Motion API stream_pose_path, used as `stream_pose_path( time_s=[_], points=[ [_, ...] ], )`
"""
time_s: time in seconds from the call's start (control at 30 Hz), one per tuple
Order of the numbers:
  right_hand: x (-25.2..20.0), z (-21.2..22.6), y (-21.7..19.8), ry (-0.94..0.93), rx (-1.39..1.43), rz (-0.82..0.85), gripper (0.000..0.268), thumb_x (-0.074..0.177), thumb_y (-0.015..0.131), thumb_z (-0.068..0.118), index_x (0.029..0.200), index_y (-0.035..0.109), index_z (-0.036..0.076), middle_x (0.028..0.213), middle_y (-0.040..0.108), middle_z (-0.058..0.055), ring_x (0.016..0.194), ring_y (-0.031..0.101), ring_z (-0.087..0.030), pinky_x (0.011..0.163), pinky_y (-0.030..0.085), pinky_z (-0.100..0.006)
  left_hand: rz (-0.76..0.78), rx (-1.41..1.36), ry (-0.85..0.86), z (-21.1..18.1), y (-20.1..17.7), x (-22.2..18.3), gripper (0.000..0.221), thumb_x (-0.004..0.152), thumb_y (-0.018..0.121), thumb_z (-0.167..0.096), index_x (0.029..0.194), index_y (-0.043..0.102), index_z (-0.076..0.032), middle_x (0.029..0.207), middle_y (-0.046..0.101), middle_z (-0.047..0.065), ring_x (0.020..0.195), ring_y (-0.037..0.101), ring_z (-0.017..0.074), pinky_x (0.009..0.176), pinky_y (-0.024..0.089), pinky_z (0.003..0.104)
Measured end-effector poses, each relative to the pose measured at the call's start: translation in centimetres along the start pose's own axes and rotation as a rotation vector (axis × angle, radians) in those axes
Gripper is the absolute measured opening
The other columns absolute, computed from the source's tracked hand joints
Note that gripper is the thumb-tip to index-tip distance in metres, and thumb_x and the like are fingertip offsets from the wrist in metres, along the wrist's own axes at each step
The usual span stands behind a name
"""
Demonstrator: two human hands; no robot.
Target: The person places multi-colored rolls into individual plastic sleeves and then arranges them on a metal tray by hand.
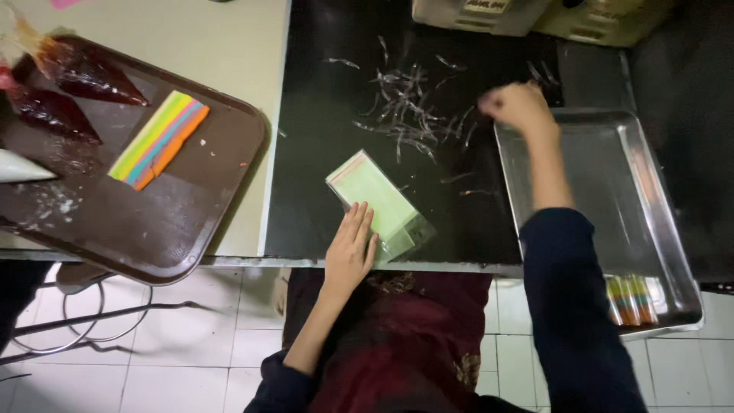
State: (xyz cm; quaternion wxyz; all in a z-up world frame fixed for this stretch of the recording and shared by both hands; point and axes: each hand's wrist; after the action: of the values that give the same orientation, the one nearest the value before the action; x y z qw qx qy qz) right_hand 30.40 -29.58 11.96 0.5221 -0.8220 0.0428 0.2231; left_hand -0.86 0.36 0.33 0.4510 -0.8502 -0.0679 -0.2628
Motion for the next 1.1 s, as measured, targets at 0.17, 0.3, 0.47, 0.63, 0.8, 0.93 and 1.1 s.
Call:
stream_pose_path(
  time_s=[0.17,0.3,0.47,0.63,0.8,0.93,1.1],
  points=[
    [-2.2,-3.9,0.1,-0.325,0.812,-0.917,0.021,0.1,0.066,-0.001,0.116,0.078,0.004,0.111,0.075,-0.012,0.098,0.068,-0.026,0.082,0.048,-0.036,0.0,0.059,-0.002,0.0,0.3,0.2,0.047,0.107,0.054,-0.02,0.148,0.047,0.001,0.154,0.047,0.017,0.145,0.045,0.0322,0.12,0.041,0.043],
    [-9.9,-2.5,-4.2,-0.416,1.141,-0.835,0.02,0.112,0.056,-0.002,0.128,0.068,-0.004,0.118,0.071,-0.016,0.1,0.069,-0.02,0.092,0.052,-0.029,0.022,0.061,-0.025,-0.1,0.2,0.3,0.047,0.107,0.053,-0.021,0.148,0.047,0.002,0.155,0.046,0.018,0.146,0.043,0.0333,0.121,0.04,0.046],
    [-19.9,0.1,-5.7,-0.421,1.277,-1.029,0.027,0.123,0.054,0.007,0.137,0.061,-0.015,0.123,0.067,-0.027,0.11,0.067,-0.033,0.103,0.056,-0.04,-0.09,-0.269,-0.118,-1.6,-1.4,1.5,0.035,0.105,0.053,-0.012,0.136,0.054,0.004,0.15,0.048,0.018,0.143,0.046,0.0356,0.118,0.042,0.047],
    [-22.0,4.4,-2.5,-0.387,1.423,-1.036,0.03,0.117,0.056,0.022,0.126,0.064,-0.004,0.114,0.067,-0.019,0.106,0.068,-0.028,0.106,0.056,-0.039,-0.074,-0.361,-0.034,-2.3,-2.2,4.0,0.034,0.107,0.049,-0.012,0.139,0.052,0.002,0.152,0.047,0.019,0.145,0.045,0.0355,0.121,0.04,0.05],
    [-23.1,8.6,-0.7,-0.38,1.521,-0.808,0.019,0.108,0.056,0.013,0.12,0.067,0.003,0.109,0.07,-0.012,0.108,0.068,-0.021,0.109,0.055,-0.036,-0.084,-0.247,0.095,1.0,0.1,4.7,0.031,0.101,0.056,0.001,0.132,0.053,0.005,0.141,0.051,0.023,0.14,0.048,0.0413,0.12,0.042,0.051],
    [-23.2,9.0,1.7,-0.446,1.473,-0.712,0.019,0.106,0.056,0.004,0.121,0.067,-0.001,0.111,0.073,-0.014,0.106,0.071,-0.022,0.097,0.056,-0.029,0.054,0.048,0.07,2.8,0.4,4.6,0.026,0.102,0.058,-0.018,0.126,0.065,-0.01,0.149,0.049,0.011,0.148,0.034,0.0387,0.118,0.023,0.071],
    [-24.0,8.5,5.4,-0.406,1.503,-0.611,0.021,0.102,0.058,0.003,0.12,0.069,0.0,0.113,0.074,-0.014,0.11,0.072,-0.024,0.106,0.057,-0.033,-0.008,-0.014,-0.044,5.4,-3.9,8.6,0.023,0.098,0.062,-0.02,0.119,0.07,-0.018,0.151,0.053,0.008,0.144,0.043,0.0335,0.121,0.028,0.065]
  ],
)
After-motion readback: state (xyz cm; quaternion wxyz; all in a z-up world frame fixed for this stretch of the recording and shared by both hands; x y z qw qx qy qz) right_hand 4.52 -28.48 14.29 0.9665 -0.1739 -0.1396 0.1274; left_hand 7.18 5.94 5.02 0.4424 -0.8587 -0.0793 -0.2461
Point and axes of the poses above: each hand's wrist, its own x-axis towards the middle knuckle, its own y-axis out of the palm, z = x × y
